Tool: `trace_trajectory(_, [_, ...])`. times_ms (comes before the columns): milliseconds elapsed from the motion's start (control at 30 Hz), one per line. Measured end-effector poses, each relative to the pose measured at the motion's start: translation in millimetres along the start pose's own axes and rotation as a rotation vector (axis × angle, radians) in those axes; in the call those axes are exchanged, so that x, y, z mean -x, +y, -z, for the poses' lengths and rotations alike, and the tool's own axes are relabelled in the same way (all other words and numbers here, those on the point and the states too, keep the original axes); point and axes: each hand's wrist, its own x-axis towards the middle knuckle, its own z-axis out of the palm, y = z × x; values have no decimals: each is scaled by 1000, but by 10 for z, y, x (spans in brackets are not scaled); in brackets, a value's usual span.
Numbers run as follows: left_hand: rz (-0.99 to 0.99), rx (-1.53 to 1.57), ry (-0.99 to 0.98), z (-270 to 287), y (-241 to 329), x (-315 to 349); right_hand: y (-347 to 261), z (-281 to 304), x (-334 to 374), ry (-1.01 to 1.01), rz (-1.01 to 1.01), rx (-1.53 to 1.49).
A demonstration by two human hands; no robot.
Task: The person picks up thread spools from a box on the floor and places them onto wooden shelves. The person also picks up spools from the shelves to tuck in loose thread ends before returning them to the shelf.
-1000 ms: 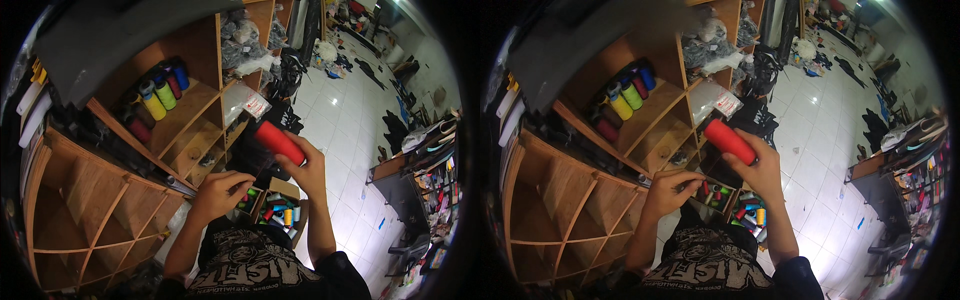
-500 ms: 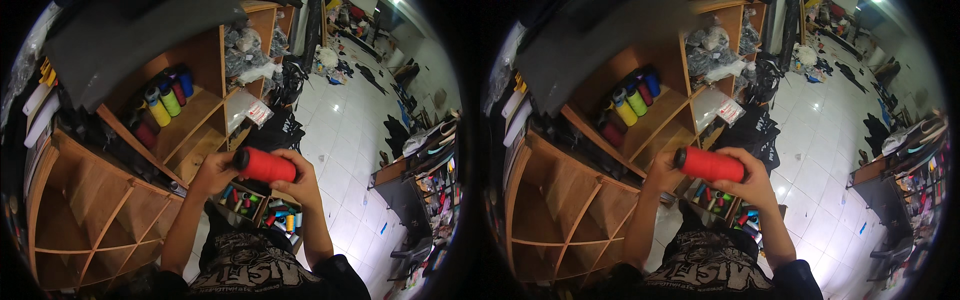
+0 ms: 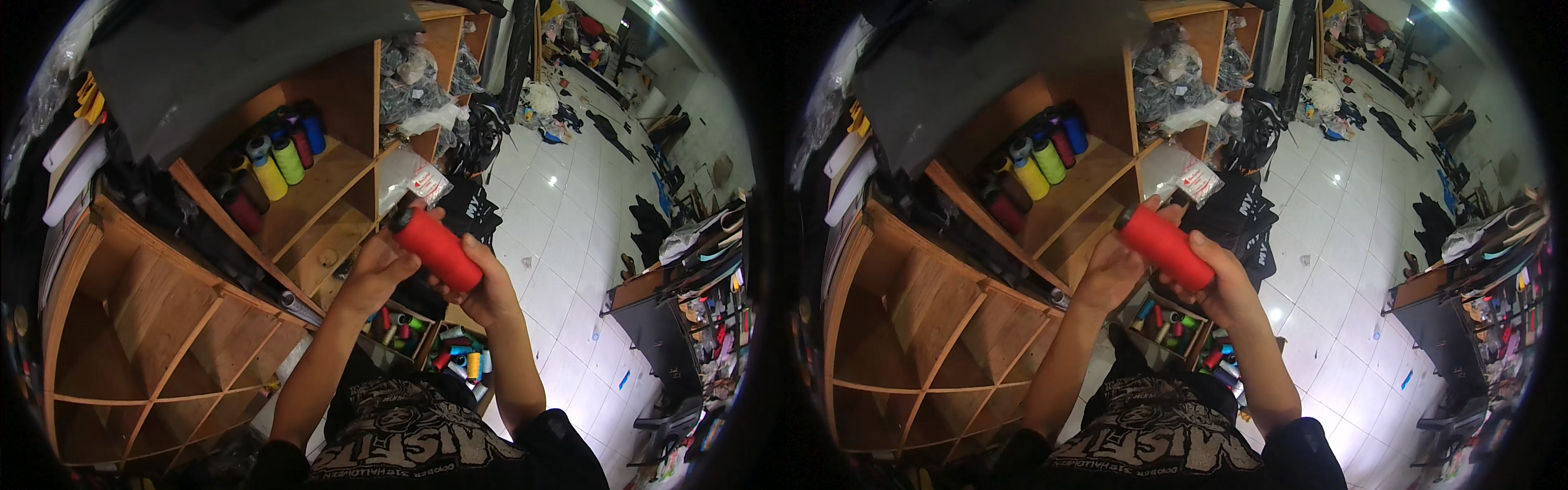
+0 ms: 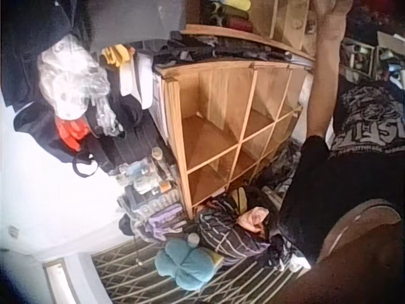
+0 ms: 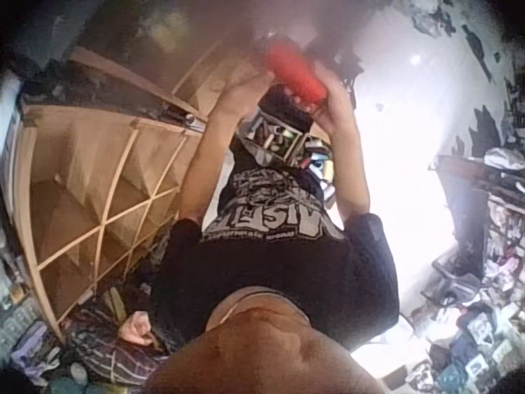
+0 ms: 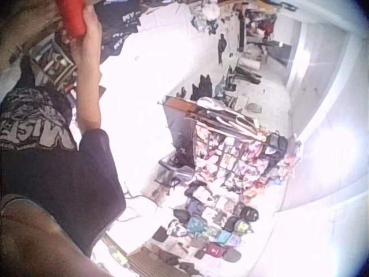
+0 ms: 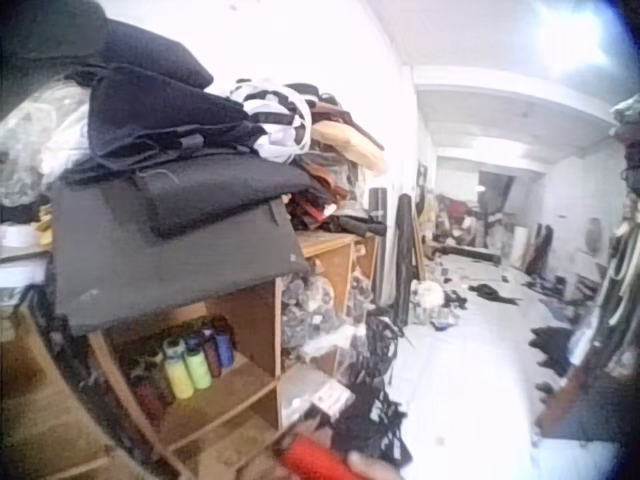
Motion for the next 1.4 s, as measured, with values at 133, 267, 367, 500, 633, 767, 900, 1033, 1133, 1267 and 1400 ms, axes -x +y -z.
trace_trajectory(133, [111, 24, 104, 24, -86, 11, 79, -7, -28, 146, 204, 385])
trace_trajectory(267, [80, 100, 209, 49, -120, 110, 183, -43, -66, 226, 644, 766])
trace_trajectory(367, [99, 123, 306, -83, -27, 169, 223, -118, -81, 306, 724, 980])
trace_trajectory(500, [105, 5, 430, -102, -16, 189, 319, -161, -165, 351, 928, 1211])
trace_trajectory(633, [137, -76, 529, -49, -45, 202, 454, -59, -306, 383, 1040, 1296])
trace_trajectory(767, [98, -297, 512, 161, -8, 161, 528, -91, -414, 308, 935, 1331])
trace_trajectory(900, [95, -540, 515, 348, 24, 76, 507, -113, -612, 295, 855, 1338])
trace_trajectory(1033, [193, -710, 447, 761, 273, -283, 507, -18, -1142, 288, 616, 1054])
trace_trajectory(1133, [-50, -1448, 478, 1045, 738, -936, 542, 86, -1718, 377, 722, 978])
trace_trajectory(1267, [-40, -2065, 524, 1512, 1216, -1563, 660, -124, -2523, 391, 889, 978])
trace_trajectory(1400, [280, -2320, 374, 1776, 1182, -1905, 697, -347, -2974, 469, 707, 981])
